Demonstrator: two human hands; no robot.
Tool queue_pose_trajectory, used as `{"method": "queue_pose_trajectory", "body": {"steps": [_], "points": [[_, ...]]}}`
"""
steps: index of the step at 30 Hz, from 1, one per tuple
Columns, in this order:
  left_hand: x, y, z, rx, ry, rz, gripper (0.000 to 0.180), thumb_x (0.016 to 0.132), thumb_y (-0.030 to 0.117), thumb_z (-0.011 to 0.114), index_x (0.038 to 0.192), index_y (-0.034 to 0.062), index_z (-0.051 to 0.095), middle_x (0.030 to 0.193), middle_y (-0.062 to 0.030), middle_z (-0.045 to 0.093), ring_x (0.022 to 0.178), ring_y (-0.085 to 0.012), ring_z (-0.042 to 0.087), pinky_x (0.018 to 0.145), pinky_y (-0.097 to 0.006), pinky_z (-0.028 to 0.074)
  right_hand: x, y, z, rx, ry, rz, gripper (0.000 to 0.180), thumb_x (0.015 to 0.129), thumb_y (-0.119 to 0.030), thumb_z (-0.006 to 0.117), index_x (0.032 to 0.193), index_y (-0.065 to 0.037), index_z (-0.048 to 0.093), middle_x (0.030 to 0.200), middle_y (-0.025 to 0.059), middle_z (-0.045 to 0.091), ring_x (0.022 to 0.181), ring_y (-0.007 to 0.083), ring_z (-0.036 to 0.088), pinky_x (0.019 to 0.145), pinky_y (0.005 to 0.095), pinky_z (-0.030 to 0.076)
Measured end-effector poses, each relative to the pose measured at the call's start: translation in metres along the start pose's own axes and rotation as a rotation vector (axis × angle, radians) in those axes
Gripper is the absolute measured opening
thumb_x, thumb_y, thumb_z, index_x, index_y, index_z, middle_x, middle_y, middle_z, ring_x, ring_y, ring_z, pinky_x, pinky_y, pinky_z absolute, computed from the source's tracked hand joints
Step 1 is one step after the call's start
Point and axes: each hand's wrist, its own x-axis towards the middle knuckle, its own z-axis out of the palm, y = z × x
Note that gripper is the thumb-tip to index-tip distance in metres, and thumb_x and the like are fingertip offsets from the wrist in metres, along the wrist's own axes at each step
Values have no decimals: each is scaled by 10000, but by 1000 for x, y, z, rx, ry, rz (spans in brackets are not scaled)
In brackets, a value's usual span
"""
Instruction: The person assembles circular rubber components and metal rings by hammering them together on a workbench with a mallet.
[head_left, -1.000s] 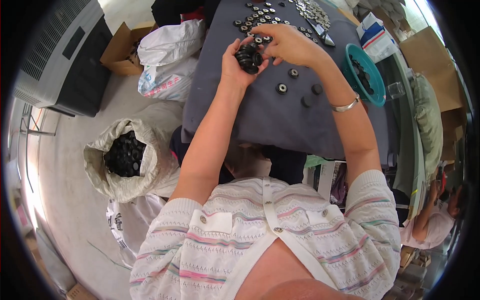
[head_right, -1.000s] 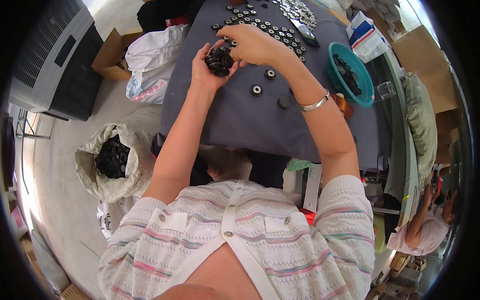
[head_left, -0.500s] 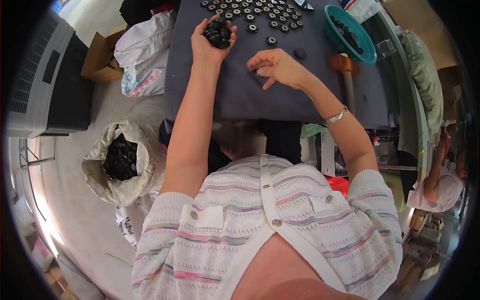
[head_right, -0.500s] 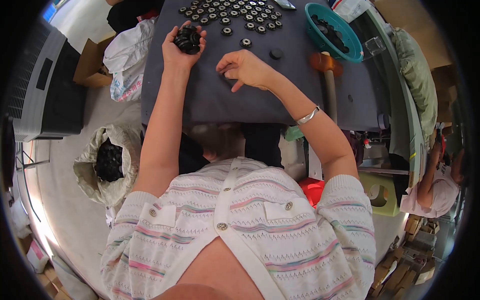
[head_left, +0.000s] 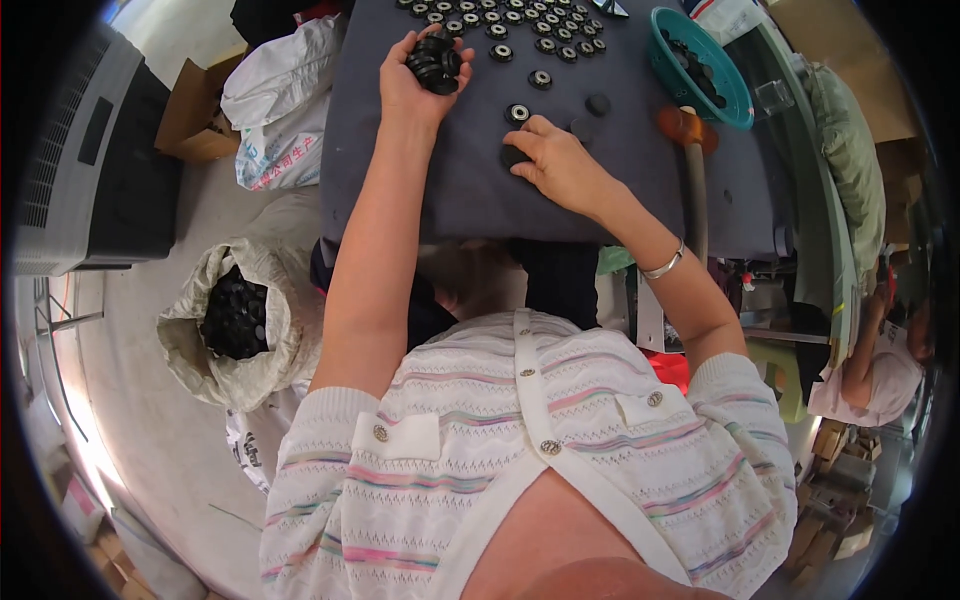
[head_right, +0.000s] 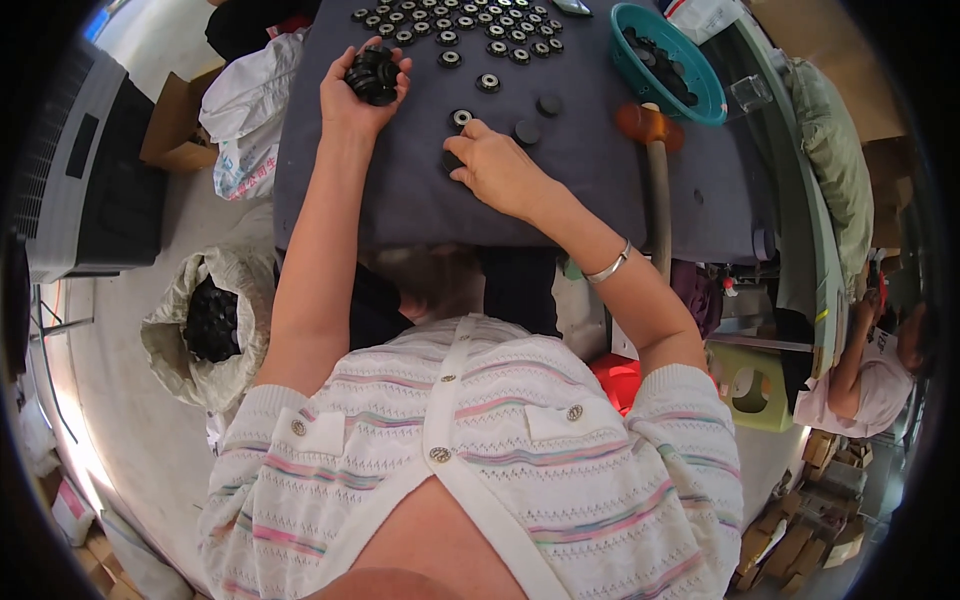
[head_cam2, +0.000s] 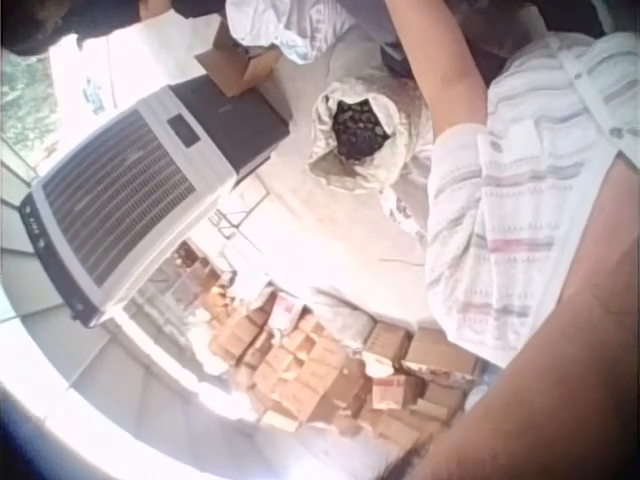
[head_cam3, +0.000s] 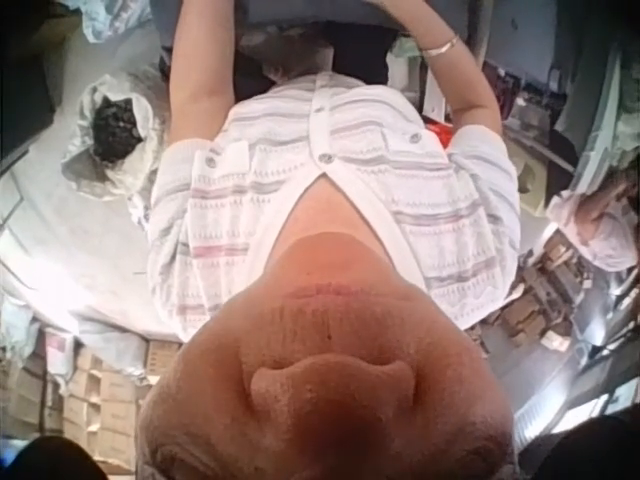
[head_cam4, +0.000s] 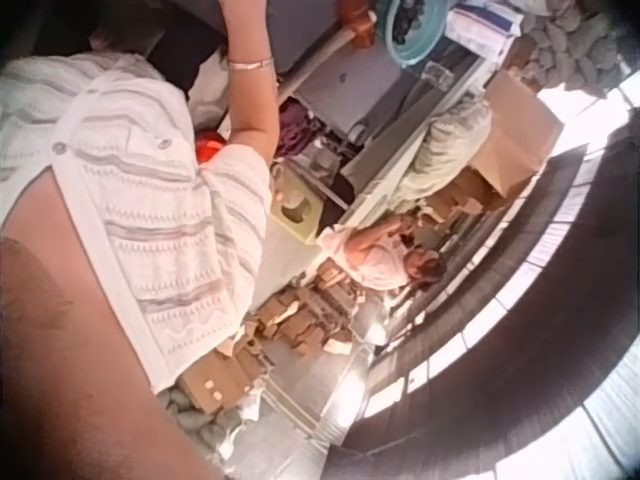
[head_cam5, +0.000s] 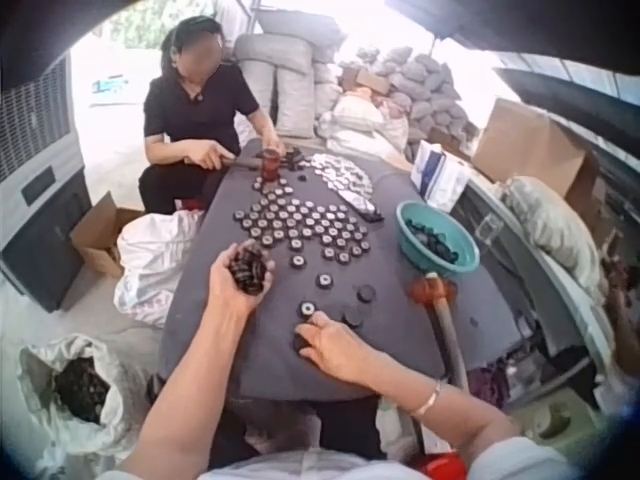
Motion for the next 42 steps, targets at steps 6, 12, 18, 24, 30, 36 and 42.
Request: {"method": "queue_pose_trajectory", "body": {"steps": [6, 12, 18, 24, 30, 36, 42], "points": [[1, -1, 1, 7, -16, -19, 354, 887, 302, 424, 1108, 54, 545, 1049, -198, 555, 925, -366, 538, 689, -392, 480, 21, 17, -28, 80, 68, 36, 293, 726, -29, 632, 1012, 20, 584, 822, 96, 507, 624, 186, 549, 586, 286, 454], [2, -1, 1, 25, -20, -11, 352, 885, 296, 432, 1090, 39, 559, 1042, -197, 559, 917, -363, 548, 689, -393, 483, 45, 38, -24, 42, -32, -2, 313, 739, -45, 632, 1045, 5, 591, 839, 110, 507, 648, 211, 548, 609, 310, 456], [4, 1, -1, 29, -32, -27, 355, 888, 295, 428, 1092, 41, 567, 1025, -189, 570, 908, -357, 560, 674, -381, 490, 55, 38, -22, -29, -139, -24, 305, 752, -61, 644, 1041, 20, 591, 879, 148, 553, 754, 289, 576, 689, 344, 467], [6, -3, 0, -34, -50, -80, 328, 900, 317, 424, 1025, 75, 606, 837, -104, 621, 693, -323, 606, 540, -389, 496, 57, 33, -23, -113, -180, -58, 308, 763, -78, 641, 1046, 31, 589, 901, 176, 581, 848, 357, 574, 745, 396, 463], [-2, 0, 12, 114, -29, -7, 349, 891, 289, 423, 1077, 34, 573, 995, -190, 577, 878, -349, 571, 660, -378, 496, 58, 31, -21, -152, -166, -37, 229, 766, -106, 643, 953, 17, 595, 901, 174, 577, 846, 357, 581, 748, 413, 474], [-3, -5, 10, 91, 3, -86, 341, 899, 286, 413, 1057, 32, 577, 968, -200, 576, 828, -347, 573, 632, -383, 496, 32, 10, -33, -150, -295, 6, 297, 754, -111, 662, 1012, 17, 593, 922, 172, 568, 834, 358, 579, 729, 414, 471], [-4, -10, 13, 30, 51, -89, 301, 894, 283, 431, 966, 36, 588, 893, -137, 606, 795, -276, 594, 651, -381, 500, 66, -21, -41, -165, 237, -174, 231, 773, -166, 632, 974, -77, 564, 853, 105, 544, 806, 286, 596, 666, 389, 493]]}}
